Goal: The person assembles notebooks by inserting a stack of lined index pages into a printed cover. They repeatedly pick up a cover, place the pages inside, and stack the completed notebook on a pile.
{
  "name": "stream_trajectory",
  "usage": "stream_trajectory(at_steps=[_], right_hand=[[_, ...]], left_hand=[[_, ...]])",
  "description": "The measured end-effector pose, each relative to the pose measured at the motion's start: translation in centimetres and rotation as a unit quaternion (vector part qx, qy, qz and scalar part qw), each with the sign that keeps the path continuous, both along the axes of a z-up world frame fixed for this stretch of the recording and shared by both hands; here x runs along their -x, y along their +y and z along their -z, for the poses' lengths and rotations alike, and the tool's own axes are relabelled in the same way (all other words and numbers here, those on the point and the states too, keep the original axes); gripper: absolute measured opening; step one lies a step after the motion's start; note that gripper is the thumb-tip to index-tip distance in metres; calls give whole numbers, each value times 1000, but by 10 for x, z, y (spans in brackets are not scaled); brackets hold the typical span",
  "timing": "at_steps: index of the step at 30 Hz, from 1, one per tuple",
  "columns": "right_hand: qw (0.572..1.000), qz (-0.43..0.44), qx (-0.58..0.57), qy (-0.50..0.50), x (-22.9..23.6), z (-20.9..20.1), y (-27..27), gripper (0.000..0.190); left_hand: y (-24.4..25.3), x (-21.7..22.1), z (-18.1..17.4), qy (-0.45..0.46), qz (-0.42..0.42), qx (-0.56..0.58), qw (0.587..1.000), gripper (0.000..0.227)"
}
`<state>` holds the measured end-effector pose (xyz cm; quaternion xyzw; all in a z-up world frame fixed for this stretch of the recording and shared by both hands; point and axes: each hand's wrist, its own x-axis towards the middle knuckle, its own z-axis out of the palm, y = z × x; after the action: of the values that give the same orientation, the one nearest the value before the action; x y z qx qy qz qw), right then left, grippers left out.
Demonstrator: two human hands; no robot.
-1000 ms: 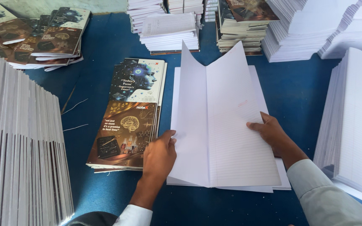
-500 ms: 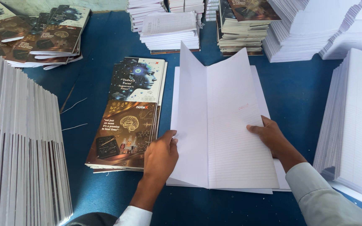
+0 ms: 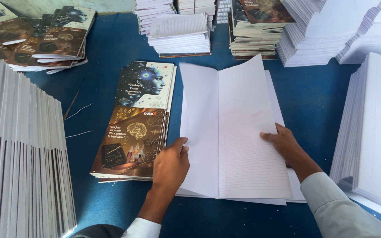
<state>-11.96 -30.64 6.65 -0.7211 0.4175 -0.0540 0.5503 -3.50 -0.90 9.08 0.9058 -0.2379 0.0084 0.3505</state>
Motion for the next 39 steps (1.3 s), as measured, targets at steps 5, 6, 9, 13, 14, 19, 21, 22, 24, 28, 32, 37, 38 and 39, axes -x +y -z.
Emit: stream_trajectory(at_steps=[5,6,9,13,14,19,21,22,24,28,32,37,38,39], right_hand=[[1000,3,-2,1,-1,-3,3,47],[1000,0,-4,3,0,-3,3,47],[1000,-2,-8,7,0,-1,0,47],[1000,4,-21,2,-1,5,-2,49],[1000,3,-26,0,0,6,-3,49],[998,-3,-59,-16,0,20,-13,47],[997,-4,-78,-22,0,30,-20,45],[996,1,-84,-15,-1,37,-23,44],[994,-1,-106,-34,0,51,-32,42],[983,-6,-158,-90,1,80,-44,41],[970,-36,-202,-132,5,81,-42,45],[990,21,-139,-9,5,52,-17,42],[991,27,-132,-4,4,48,-14,42],[990,27,-135,-4,4,45,-12,42]], left_hand=[[-2,0,2,3,3,10,1000,27],[-3,-1,2,-2,8,19,1000,26],[-11,-1,1,65,10,75,995,28],[-37,3,8,158,14,138,978,31],[-45,6,11,161,37,156,974,33],[-100,27,25,170,109,177,963,39],[-119,39,25,187,121,158,962,41],[-128,45,24,195,128,148,961,41],[-141,55,23,205,148,122,960,43],[-157,64,27,211,166,32,963,40],[-166,57,51,221,149,39,963,44],[-173,12,115,190,-4,120,974,47],[-170,-2,126,207,-36,89,974,46],[-167,-14,134,191,-57,59,978,43]])
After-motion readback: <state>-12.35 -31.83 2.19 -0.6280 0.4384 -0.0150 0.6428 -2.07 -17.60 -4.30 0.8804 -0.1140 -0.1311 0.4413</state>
